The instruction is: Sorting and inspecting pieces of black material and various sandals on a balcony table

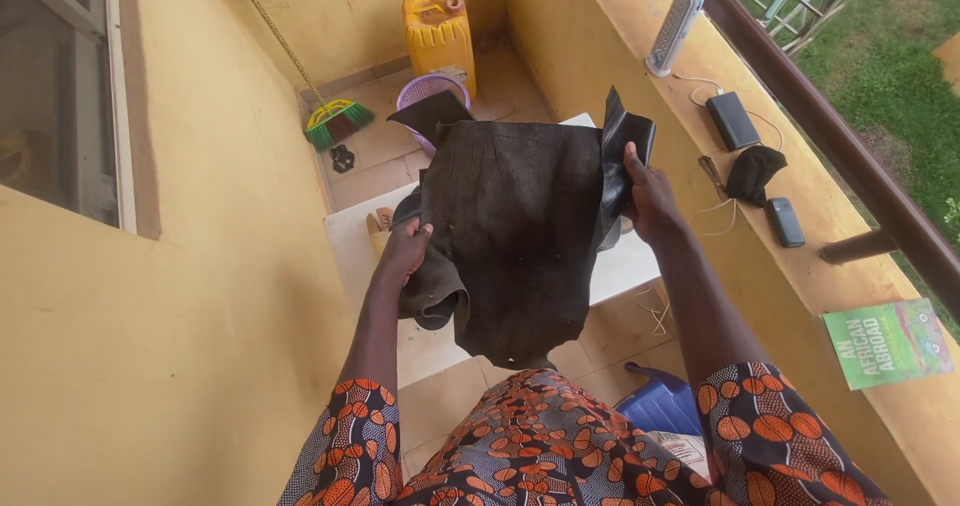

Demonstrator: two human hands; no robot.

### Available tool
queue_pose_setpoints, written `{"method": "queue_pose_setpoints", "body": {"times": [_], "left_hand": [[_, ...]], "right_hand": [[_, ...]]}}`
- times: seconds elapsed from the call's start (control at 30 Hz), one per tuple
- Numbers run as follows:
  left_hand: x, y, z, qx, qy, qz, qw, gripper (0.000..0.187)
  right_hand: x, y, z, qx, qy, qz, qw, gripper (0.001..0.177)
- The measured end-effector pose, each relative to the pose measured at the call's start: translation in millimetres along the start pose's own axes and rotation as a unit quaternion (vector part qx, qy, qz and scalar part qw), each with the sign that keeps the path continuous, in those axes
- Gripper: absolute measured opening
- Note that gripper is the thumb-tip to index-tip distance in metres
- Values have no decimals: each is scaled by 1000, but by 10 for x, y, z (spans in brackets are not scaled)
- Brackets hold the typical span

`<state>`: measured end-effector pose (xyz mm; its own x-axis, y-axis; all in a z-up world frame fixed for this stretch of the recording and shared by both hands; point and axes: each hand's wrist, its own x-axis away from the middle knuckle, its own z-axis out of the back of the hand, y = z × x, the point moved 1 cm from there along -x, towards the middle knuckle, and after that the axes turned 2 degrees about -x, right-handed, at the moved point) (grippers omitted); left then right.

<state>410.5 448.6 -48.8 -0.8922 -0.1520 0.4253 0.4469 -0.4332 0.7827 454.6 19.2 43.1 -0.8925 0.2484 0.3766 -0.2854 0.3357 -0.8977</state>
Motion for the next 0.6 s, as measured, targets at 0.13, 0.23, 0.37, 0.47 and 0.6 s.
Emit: {"method": "queue_pose_setpoints", "body": {"times": [0.13, 0.23, 0.37, 0.47, 0.6], "left_hand": [[364, 348, -10, 2, 13, -21, 1000, 66], [357, 177, -54, 55, 34, -47, 997, 60], [-27, -342, -157, 251, 2, -98, 963, 55], [32, -374, -112, 276, -14, -104, 955, 50], [152, -219, -76, 279, -13, -103, 955, 49]], "right_hand": [[95, -225, -249, 27, -6, -13, 1000, 69], [336, -261, -425, 54, -59, -35, 996, 84], [220, 126, -314, 157, -135, -8, 978, 109], [35, 407, -188, 221, -101, 12, 970, 66], [-84, 552, -144, 323, -70, 30, 943, 65]]}}
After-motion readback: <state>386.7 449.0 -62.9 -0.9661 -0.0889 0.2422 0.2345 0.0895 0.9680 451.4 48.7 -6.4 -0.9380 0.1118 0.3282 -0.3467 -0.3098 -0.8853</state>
